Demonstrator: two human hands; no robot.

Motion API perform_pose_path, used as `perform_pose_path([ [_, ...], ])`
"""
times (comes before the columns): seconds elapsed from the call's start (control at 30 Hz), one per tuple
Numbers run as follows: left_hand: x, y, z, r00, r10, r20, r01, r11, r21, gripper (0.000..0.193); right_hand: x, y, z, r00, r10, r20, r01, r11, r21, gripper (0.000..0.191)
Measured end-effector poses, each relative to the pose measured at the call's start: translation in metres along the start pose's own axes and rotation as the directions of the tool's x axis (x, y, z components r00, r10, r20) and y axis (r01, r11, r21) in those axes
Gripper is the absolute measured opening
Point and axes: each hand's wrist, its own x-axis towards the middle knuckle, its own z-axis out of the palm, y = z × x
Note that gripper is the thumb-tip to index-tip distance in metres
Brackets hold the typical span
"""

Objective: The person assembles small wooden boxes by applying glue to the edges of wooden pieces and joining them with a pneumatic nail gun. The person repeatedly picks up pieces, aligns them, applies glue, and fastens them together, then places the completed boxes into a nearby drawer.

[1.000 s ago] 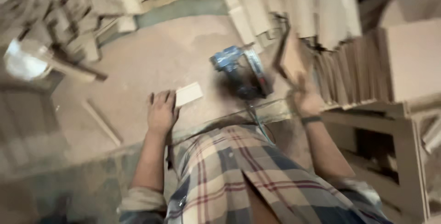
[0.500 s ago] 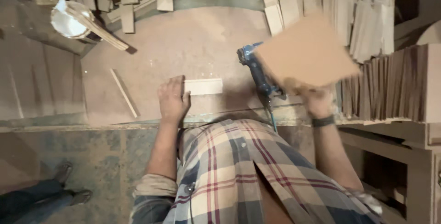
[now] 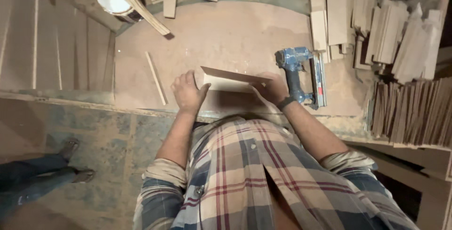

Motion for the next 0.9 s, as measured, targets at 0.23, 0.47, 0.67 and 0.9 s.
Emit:
perform_pose_path([
  [0.23, 0.006, -0.007, -0.005, 0.992, 0.117, 0.046, -0.114, 0.991, -0.063, 0.048, 0.005, -0.001, 0.004, 0.996, 0.085, 0.041, -0.086, 0.996, 0.026, 0.011],
  [0.47, 0.013, -0.008, -0.001, 0.983, 0.175, 0.056, -0.172, 0.983, -0.058, 0.039, 0.007, -0.004, 0.008, 0.995, 0.099, -0.003, -0.098, 0.993, 0.059, 0.011],
  [0.67, 0.021, -0.007, 0.002, 0.972, 0.227, 0.056, -0.223, 0.973, -0.063, 0.020, 0.006, -0.005, 0.008, 0.997, 0.074, -0.035, -0.073, 0.997, 0.019, 0.013],
  [0.9, 0.025, -0.005, 0.001, 0.969, 0.218, 0.117, -0.214, 0.976, -0.040, 0.018, 0.009, -0.004, 0.004, 0.995, 0.094, -0.015, -0.093, 0.995, 0.020, 0.017],
])
